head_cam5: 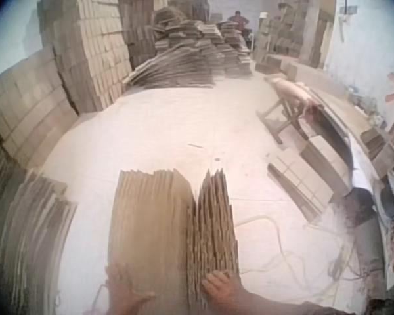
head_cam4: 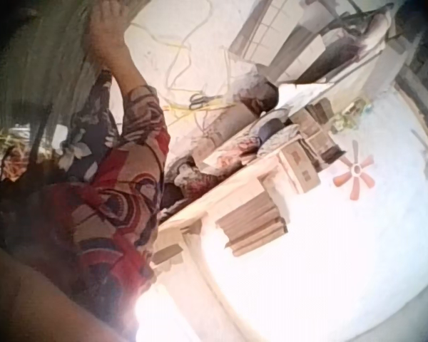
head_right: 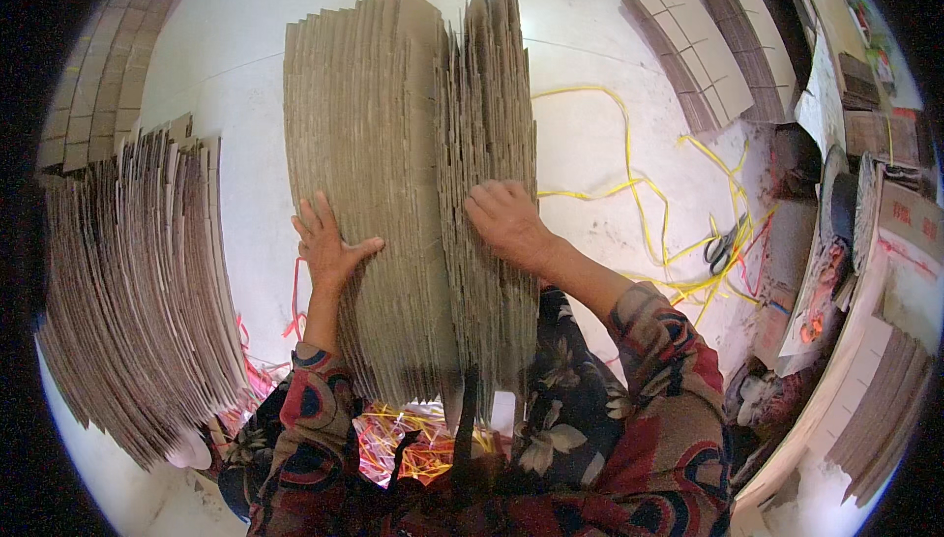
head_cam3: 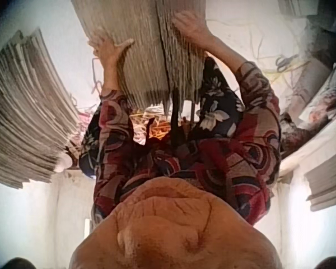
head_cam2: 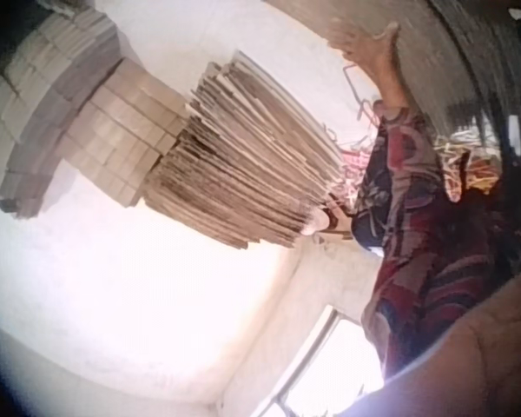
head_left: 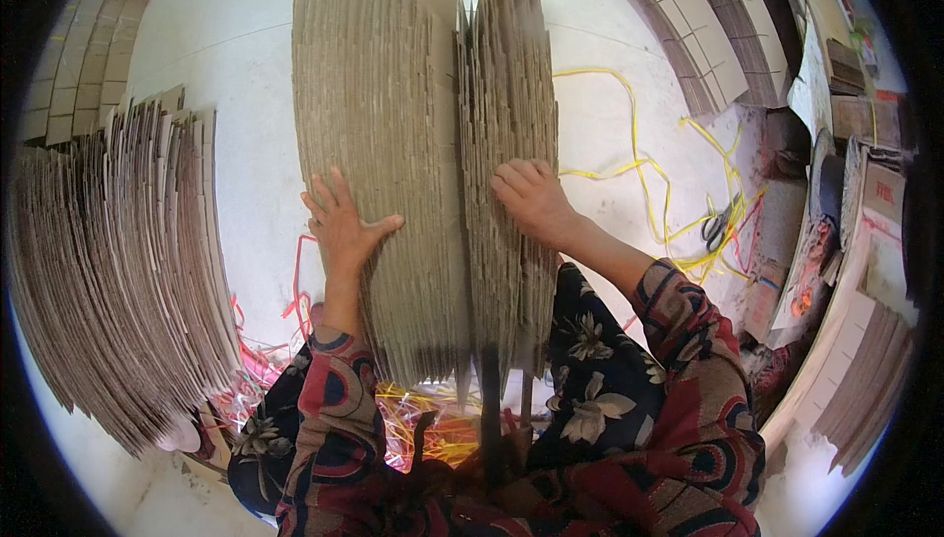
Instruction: The person gathers and aligns a stack of thin paper sheets on the floor, then wraps and ties them with yellow plastic strips using both hands. The person uses scissors to cut the excess strip and places the finished bundle aside.
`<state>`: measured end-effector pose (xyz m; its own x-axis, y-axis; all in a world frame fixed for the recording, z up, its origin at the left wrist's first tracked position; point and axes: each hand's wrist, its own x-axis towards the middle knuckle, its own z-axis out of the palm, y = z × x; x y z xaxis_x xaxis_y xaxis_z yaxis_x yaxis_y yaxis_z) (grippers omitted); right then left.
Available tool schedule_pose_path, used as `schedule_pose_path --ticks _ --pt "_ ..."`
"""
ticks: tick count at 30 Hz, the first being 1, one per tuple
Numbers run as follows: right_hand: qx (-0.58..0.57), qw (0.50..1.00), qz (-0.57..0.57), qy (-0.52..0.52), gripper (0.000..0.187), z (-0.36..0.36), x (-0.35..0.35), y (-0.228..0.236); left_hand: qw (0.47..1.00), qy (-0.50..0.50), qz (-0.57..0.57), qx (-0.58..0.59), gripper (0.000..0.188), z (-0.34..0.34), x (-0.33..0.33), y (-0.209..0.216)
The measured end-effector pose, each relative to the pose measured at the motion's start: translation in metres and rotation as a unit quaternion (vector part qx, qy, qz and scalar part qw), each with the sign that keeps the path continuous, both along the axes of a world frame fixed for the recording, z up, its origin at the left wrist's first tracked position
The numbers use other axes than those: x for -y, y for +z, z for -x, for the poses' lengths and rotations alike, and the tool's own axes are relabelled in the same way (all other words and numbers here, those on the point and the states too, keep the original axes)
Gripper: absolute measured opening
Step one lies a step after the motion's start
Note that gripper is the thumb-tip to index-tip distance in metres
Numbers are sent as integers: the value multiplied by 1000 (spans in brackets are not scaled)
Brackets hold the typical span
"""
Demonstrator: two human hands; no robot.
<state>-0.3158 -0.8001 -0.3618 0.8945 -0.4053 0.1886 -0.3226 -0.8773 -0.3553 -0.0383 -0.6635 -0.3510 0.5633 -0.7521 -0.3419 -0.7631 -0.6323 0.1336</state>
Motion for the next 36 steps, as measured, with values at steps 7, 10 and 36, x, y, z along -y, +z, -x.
schedule_pose_path --ticks 7,10,36 --pt "4 993 -82 -84 50 -8 -8 11 1000 -5 6 9 133 -1 -3 -5" --pt "-8 959 -220 -178 48 -5 -10 9 1000 -6 -4 12 132 2 0 -1" --pt "-171 983 -68 -26 59 -32 -37 40 1000 -4 18 20 137 -2 -5 -10"
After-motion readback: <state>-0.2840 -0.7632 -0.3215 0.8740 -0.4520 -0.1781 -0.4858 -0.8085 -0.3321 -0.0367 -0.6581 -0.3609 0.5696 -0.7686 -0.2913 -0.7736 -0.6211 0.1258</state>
